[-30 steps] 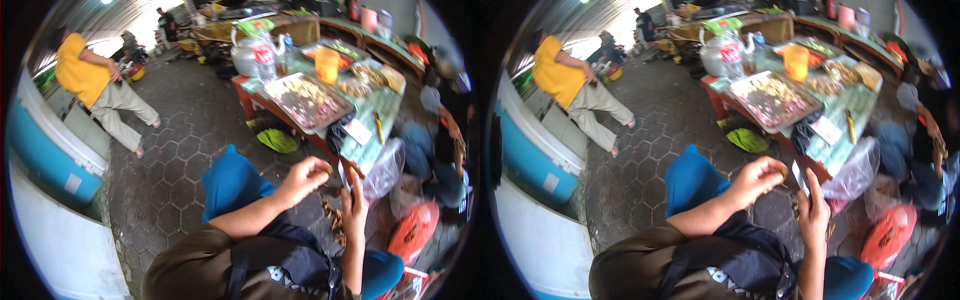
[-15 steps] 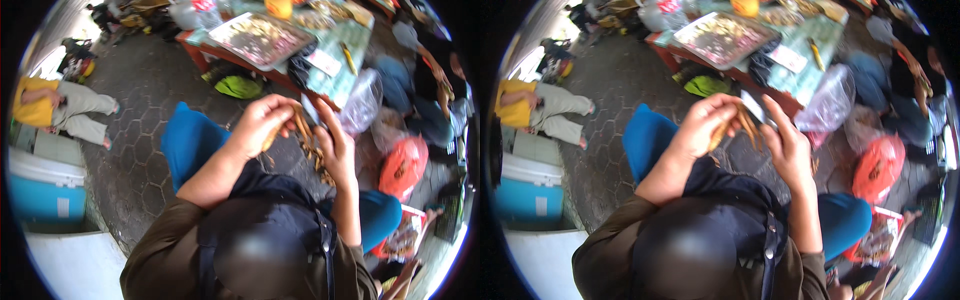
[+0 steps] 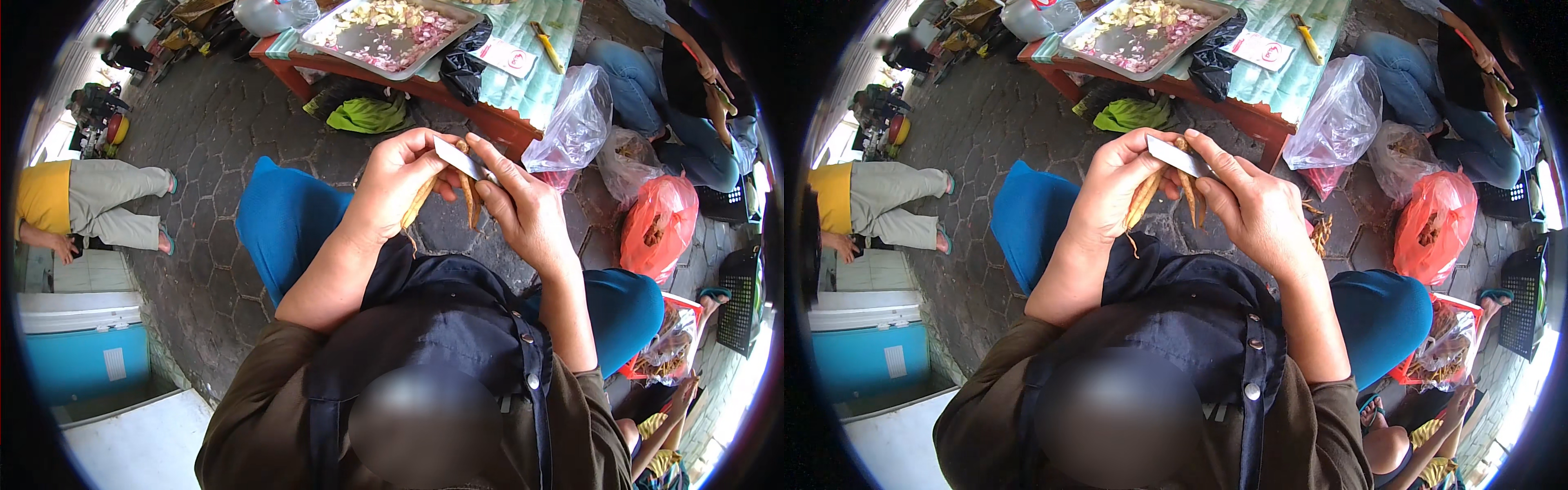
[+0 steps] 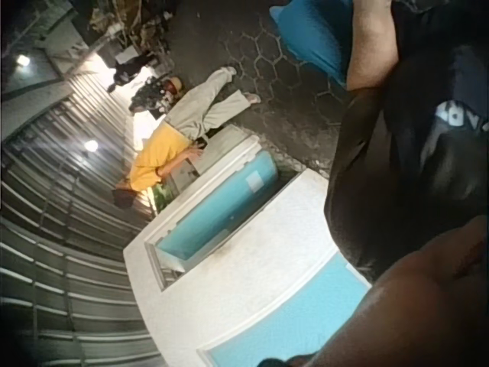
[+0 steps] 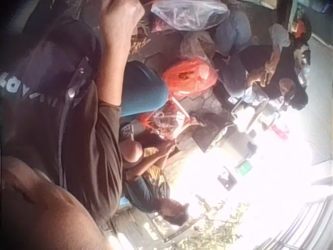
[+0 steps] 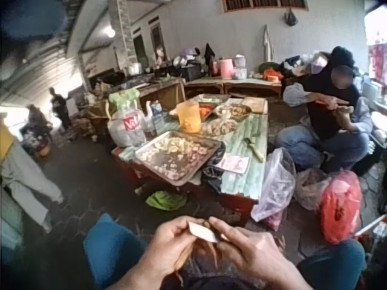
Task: Peeling the skin off fingerroots using a small knife.
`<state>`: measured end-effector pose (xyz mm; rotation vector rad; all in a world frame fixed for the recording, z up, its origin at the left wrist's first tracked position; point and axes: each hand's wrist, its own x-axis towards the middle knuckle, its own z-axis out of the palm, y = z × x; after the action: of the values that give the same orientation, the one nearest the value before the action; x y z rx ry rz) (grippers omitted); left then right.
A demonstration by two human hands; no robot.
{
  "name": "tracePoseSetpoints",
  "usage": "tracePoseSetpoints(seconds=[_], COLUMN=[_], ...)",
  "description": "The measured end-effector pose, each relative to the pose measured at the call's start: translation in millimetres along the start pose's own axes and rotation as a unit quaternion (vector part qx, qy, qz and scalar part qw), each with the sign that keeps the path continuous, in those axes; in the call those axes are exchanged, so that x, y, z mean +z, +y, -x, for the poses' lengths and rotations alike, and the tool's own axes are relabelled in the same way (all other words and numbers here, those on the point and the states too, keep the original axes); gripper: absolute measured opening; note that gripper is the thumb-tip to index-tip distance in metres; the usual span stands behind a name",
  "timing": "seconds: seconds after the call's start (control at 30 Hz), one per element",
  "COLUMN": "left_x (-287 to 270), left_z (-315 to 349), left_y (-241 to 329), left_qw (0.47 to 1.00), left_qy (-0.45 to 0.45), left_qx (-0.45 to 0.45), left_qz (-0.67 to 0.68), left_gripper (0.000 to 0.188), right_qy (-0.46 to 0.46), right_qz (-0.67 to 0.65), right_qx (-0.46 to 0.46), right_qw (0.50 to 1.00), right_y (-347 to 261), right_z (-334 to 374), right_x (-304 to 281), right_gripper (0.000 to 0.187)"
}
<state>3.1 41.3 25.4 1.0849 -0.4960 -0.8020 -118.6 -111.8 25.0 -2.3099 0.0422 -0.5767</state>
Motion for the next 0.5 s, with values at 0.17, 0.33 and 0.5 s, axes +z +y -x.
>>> tracePoseSetpoints(seconds=[0.17, 0.33, 0.5], left_x=[-1, 4, 4], left_z=[-2, -2, -5], left_y=[-7, -10, -9], left_qw=[0.997, 0.994, 0.994], left_qy=[0.018, 0.031, 0.051], left_qx=[0.052, 0.057, 0.057], left_qz=[-0.058, -0.083, -0.074], left_gripper=[0.021, 0.019, 0.018], right_qy=[0.014, 0.028, 0.042], right_qz=[0.016, 0.044, -0.044], right_qx=[0.010, 0.023, 0.007], right_qw=[1.000, 0.998, 0.998], right_y=[-1, 3, 9], right_z=[-2, -4, -4], right_x=[5, 11, 17], right_gripper=[0.047, 0.045, 0.045])
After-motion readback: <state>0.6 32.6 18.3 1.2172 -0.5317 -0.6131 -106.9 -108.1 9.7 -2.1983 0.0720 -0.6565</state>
